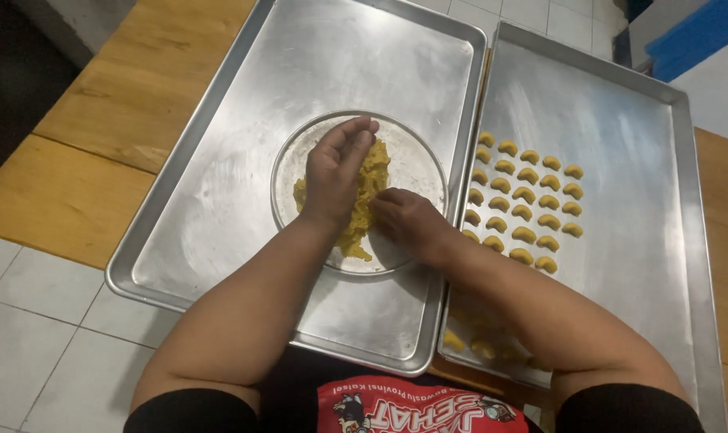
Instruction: Shaping small pieces of yellow dough into crescent-shaped cookies and arranging them on a baking tray.
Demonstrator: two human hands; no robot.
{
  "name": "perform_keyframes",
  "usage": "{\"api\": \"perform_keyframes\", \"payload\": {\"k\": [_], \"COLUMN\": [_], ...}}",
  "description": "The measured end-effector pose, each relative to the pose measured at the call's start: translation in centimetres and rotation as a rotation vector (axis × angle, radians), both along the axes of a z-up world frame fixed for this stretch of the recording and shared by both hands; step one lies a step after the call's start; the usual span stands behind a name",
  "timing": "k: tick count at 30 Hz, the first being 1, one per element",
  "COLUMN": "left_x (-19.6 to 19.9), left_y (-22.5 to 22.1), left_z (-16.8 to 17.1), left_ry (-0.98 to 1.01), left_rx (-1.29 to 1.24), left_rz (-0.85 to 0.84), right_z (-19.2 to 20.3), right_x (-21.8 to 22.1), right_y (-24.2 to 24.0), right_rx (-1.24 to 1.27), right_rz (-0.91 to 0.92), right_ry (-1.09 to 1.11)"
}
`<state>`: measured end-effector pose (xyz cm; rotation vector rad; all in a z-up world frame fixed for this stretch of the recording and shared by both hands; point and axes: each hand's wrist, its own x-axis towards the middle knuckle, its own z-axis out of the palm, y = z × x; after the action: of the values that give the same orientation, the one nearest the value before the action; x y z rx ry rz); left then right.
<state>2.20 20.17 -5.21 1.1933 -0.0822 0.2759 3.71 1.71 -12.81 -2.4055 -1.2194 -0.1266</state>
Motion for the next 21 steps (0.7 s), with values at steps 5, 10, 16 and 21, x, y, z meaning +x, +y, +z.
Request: {"api": "perform_keyframes", "payload": {"k": [5,10,16,21], "left_x": [0.1,0.0,-0.6,-1.0], "left_y": [-0.7,-0.8,-0.8,-1.5], "left_z": [-0.6,-0.8,-0.2,-0.3], "left_ry": [-0.003,0.010,0.022,0.117], "left_rx": [-0.015,-0.007,-0.007,-0.113], "left_rz": [-0.034,-0.049,-0.066,-0.283], "right_z": [-0.2,2.3,4.2,9.9], "right_x": [0.3,-0.4,0.5,-1.2], "right_y": [0.1,1.0,-0.7,-3.0], "right_rx": [-0.073,-0.177,-0.287,0.399], "right_rz": [-0.003,-0.059,-0.178,-0.417], "right_ry": [-0.014,0.026,0.249,0.871]}}
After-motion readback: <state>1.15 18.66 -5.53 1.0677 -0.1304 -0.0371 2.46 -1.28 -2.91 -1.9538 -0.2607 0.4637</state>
